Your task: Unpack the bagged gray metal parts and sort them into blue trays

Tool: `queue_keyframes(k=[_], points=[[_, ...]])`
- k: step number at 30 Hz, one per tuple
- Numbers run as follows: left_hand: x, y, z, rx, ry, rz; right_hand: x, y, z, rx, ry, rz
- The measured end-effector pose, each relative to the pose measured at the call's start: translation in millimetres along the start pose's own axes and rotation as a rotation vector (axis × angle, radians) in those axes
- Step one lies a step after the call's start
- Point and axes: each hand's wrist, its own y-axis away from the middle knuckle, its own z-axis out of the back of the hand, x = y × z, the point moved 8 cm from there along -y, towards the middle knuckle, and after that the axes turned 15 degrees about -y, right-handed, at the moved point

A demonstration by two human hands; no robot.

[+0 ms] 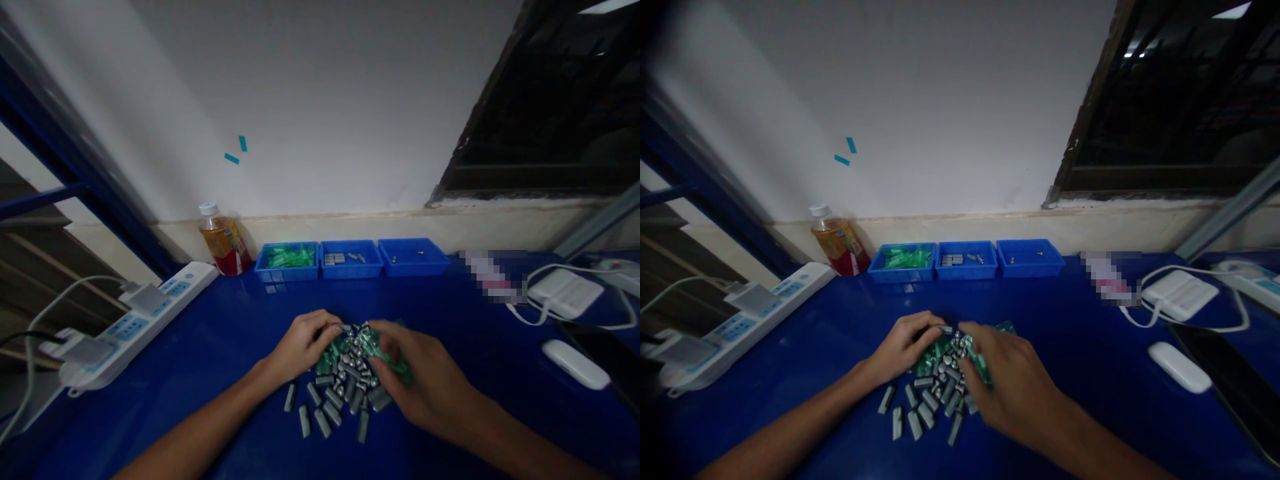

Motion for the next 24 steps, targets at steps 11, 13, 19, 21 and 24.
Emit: queue_keyframes(k=[11, 13, 19, 21, 24], points=[[11.3, 3.7, -2.3, -0.026, -0.001, 0.064, -15.3, -38.3, -41.2, 0.056, 0.112, 0.101], [14.7, 2.6, -4.4, -0.014, -0.019, 0.102, -33.6, -47.8, -29.5, 0.006, 0.104, 0.05], [11.6, -2.8, -8.8, 0.012, -0.188, 0.065, -126.6, -112.1, 16.8, -0.082, 0.351, -0.206], [12.1, -2.6, -9.6, 0.019, -0.22, 0.067, -151.9, -136.2, 10.1, 0.092, 0.445, -0.284], [14.8, -1.2, -9.8, 0.021, -0.244, 0.091, -166.5, -159.9, -11.3, 0.336, 0.49, -0.326]])
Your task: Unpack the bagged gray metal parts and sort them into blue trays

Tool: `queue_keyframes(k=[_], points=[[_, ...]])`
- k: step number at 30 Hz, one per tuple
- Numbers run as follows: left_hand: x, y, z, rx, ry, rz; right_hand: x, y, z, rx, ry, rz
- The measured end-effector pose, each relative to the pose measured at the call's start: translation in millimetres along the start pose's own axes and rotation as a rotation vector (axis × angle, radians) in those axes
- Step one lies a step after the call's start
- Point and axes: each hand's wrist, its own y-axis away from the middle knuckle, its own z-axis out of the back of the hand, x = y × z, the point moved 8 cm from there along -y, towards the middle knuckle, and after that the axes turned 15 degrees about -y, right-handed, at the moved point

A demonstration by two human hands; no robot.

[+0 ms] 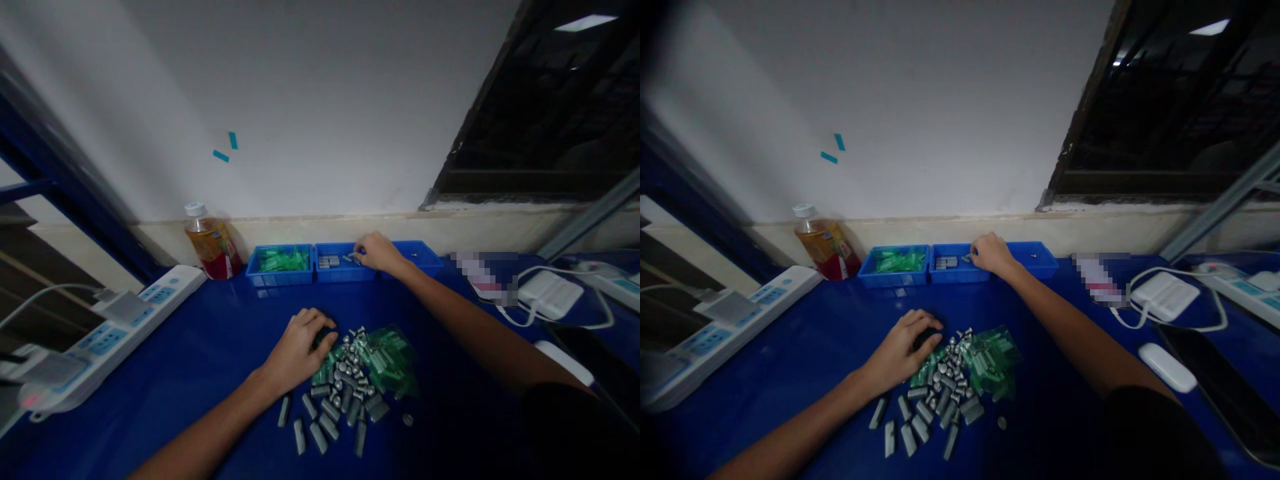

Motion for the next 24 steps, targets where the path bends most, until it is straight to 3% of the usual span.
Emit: queue_keyframes(k=[6, 17, 24], points=[[1.5, -0.8, -1.5, 0.043, 0.003, 0.01, 23.8, -20.5, -13.3, 0.093, 0.048, 0.035], [0.5, -0.7, -0.7, 0.066, 0.043, 0.004, 2.8, -12.0, -8.0, 0.096, 0.061, -0.058], [0.0, -1.3, -0.3, 0.072, 0.038, 0.009, 25.8, -19.2, -23.5, 0.231, 0.163, 0.003]])
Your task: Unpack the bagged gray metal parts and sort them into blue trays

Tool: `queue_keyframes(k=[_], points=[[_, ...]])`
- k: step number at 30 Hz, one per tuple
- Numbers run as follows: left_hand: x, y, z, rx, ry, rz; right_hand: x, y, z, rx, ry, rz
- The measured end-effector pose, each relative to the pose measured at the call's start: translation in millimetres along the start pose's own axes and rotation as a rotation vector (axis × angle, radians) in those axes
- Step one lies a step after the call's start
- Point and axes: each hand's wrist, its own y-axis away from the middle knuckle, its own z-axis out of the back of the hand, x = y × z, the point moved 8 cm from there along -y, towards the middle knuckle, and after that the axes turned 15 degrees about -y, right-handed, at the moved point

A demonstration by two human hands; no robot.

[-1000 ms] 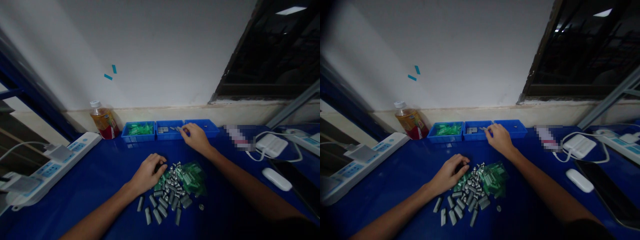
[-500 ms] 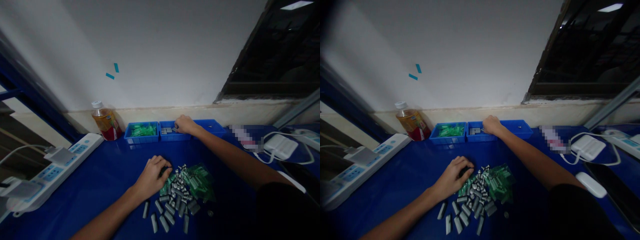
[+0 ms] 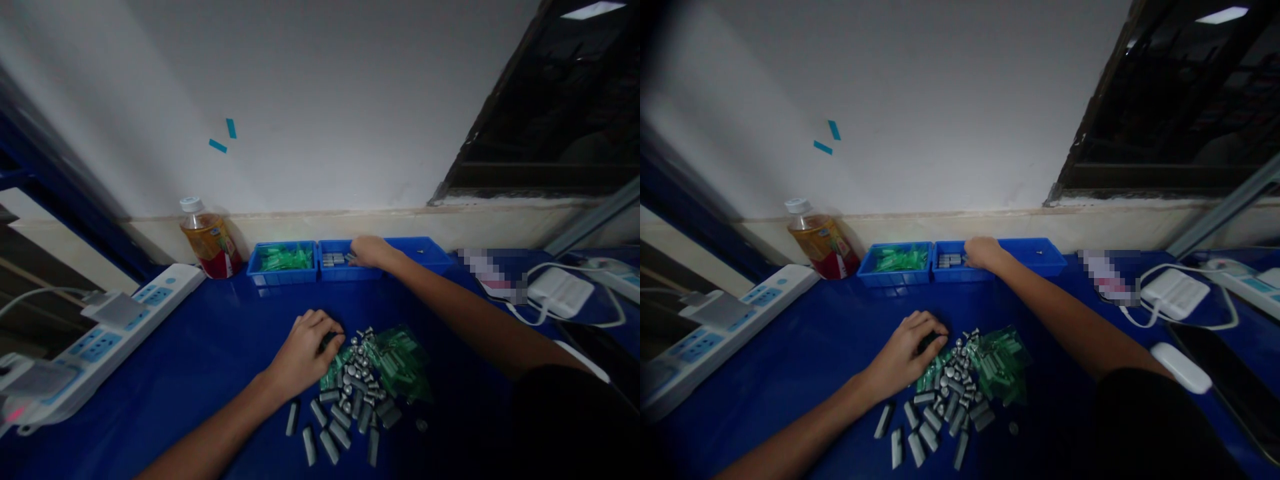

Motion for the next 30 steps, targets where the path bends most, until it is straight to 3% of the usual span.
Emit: queue_keyframes(k=[9, 30], points=[[2.3, 0.2, -2.1, 0.009, -0.018, -0.001, 26.5, -3.8, 0.5, 0.011, 0.085, 0.125], [-1.1, -0.1, -1.0, 0.013, -0.034, -0.024, 26.8, -15.1, 5.3, -0.001, 0.014, 0.143]])
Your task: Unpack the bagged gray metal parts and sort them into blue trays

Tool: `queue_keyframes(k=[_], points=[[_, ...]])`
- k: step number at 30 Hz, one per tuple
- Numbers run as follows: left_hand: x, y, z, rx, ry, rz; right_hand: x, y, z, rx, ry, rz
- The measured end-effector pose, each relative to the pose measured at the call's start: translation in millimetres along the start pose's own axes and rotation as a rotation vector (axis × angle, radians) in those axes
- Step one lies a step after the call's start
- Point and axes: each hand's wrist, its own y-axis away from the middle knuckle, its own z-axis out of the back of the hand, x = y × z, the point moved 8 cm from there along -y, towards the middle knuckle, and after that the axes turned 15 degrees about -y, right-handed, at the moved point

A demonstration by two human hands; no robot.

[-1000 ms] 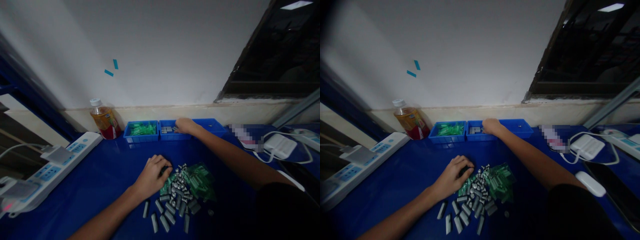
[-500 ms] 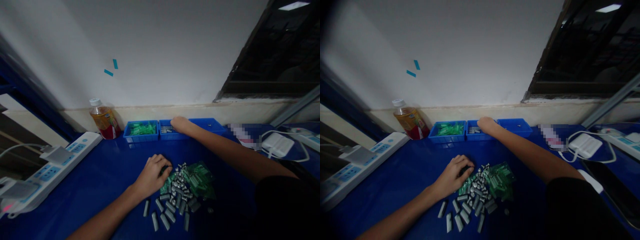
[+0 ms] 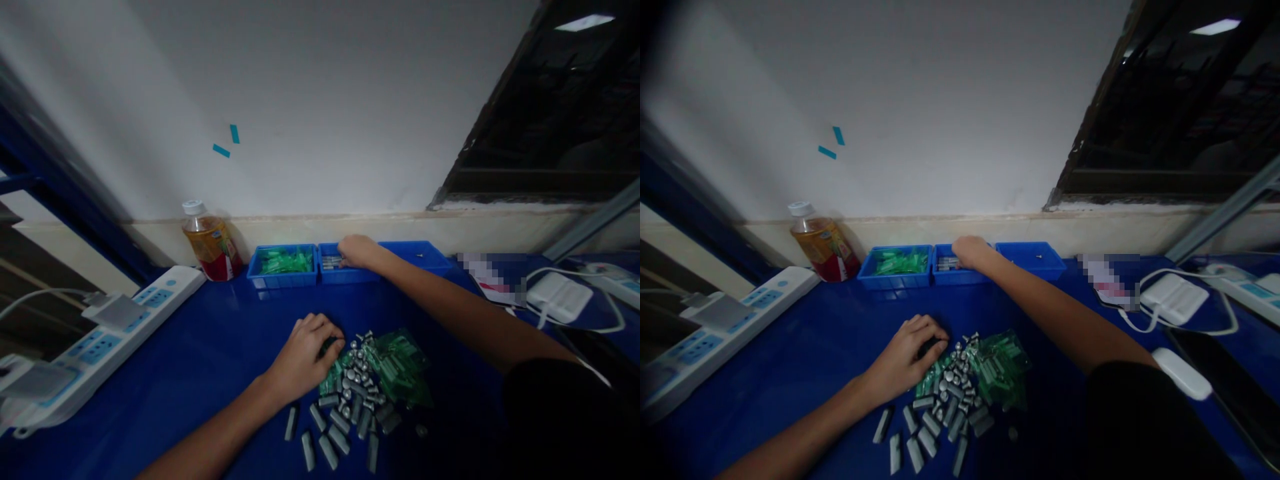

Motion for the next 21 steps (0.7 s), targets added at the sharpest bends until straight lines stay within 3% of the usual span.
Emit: queue_keyframes(k=[6, 9, 13, 17, 19, 21], points=[[4.5, -1.7, 1.5, -0.041, 0.069, -0.003, -5.4, 28.3, 13.1, -0.107, -0.123, 0.011], [12.0, -4.0, 2.1, -0.065, 0.176, 0.0, -3.1, 64.0, 17.3, -0.243, -0.28, 0.057], [22.2, -8.5, 13.4, -0.116, 0.286, 0.033, 10.0, 118.8, 5.9, -0.333, -0.509, 0.075], [22.2, -8.7, 48.5, -0.329, 0.356, 0.145, 25.7, 160.7, -14.4, -0.412, -1.09, -0.059], [8.2, -4.7, 66.5, -0.448, 0.312, 0.134, 39.9, 170.2, -31.1, -0.35, -1.469, -0.145], [-16.3, 1.1, 76.2, -0.515, 0.214, 0.03, 57.5, 174.5, -42.4, -0.263, -1.815, -0.19]])
